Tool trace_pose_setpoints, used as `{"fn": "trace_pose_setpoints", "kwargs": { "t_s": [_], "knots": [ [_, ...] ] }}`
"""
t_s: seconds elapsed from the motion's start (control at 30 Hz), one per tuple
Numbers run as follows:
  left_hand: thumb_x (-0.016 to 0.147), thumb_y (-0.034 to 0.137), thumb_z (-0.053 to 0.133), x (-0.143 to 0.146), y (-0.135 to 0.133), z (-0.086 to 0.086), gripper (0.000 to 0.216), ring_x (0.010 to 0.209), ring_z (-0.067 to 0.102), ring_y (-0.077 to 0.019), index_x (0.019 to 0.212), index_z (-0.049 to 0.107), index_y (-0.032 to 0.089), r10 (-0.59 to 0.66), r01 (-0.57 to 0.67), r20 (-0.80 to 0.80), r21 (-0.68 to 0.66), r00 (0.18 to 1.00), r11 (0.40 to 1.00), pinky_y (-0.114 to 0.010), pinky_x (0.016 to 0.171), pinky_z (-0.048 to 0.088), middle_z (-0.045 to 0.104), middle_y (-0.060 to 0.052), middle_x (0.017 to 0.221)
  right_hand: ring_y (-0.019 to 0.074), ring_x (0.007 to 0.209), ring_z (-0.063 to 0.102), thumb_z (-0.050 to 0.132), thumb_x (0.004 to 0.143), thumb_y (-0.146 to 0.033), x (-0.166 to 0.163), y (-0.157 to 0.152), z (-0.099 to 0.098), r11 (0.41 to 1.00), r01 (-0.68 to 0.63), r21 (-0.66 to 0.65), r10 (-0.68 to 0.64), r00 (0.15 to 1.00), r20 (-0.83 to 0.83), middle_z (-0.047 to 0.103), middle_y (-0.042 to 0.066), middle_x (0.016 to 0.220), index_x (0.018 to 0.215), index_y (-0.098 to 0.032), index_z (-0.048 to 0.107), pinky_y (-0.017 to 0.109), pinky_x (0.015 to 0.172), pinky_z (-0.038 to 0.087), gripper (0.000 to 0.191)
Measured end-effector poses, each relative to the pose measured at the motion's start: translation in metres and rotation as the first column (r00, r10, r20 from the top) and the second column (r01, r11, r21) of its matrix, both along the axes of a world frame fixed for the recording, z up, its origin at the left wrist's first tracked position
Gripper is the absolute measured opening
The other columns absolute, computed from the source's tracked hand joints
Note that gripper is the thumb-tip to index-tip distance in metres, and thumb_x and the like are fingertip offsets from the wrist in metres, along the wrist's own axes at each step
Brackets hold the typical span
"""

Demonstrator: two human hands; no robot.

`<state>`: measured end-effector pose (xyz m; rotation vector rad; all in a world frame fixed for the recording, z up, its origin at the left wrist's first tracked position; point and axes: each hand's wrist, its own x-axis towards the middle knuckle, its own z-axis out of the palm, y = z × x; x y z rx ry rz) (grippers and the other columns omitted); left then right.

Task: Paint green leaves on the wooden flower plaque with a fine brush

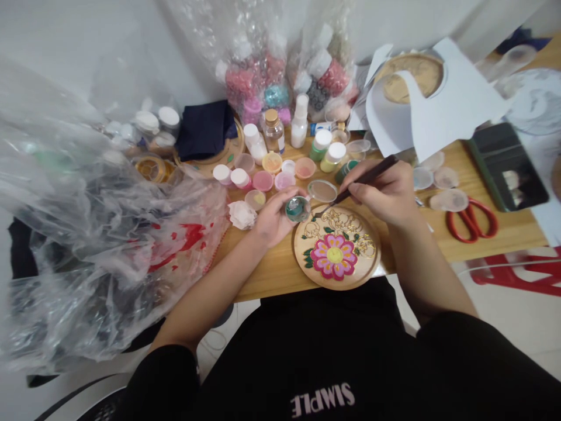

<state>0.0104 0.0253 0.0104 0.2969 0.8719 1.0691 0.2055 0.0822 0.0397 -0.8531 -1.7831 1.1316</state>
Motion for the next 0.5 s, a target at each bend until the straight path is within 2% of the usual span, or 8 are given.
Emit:
{"fn": "trace_pose_setpoints", "kwargs": {
  "t_s": [0.2, 0.5],
  "knots": [
    [0.092, 0.018, 0.051, -0.0002, 0.0003, -0.0003, 0.027, 0.056, 0.059, -0.0122, 0.069, 0.064, 0.014, 0.009, -0.009, 0.013, -0.007, 1.000, 1.000, -0.022, 0.052, 0.042, 0.064, -0.003, 0.062, 0.0118, 0.045, 0.051, 0.064, 0.072, -0.016, 0.0008, 0.0009, -0.0033, 1.000, 0.017, 0.000, -0.017, 1.000, 0.020, 0.055, -0.003, 0.051, 0.067, -0.024, 0.070, 0.029, 0.049, 0.048, 0.011],
    [0.091, 0.018, 0.052, 0.0004, 0.0006, -0.0012, 0.025, 0.054, 0.060, -0.0121, 0.070, 0.064, 0.014, 0.015, -0.015, 0.017, -0.003, 1.000, 1.000, -0.022, 0.051, 0.043, 0.064, -0.003, 0.062, 0.0123, 0.047, 0.054, 0.064, 0.073, -0.016, 0.0012, 0.0011, -0.0007, 1.000, -0.012, -0.003, 0.012, 1.000, 0.026, 0.059, -0.002, 0.053, 0.065, -0.024, 0.069, 0.029, 0.049, 0.048, 0.012]
  ]
}}
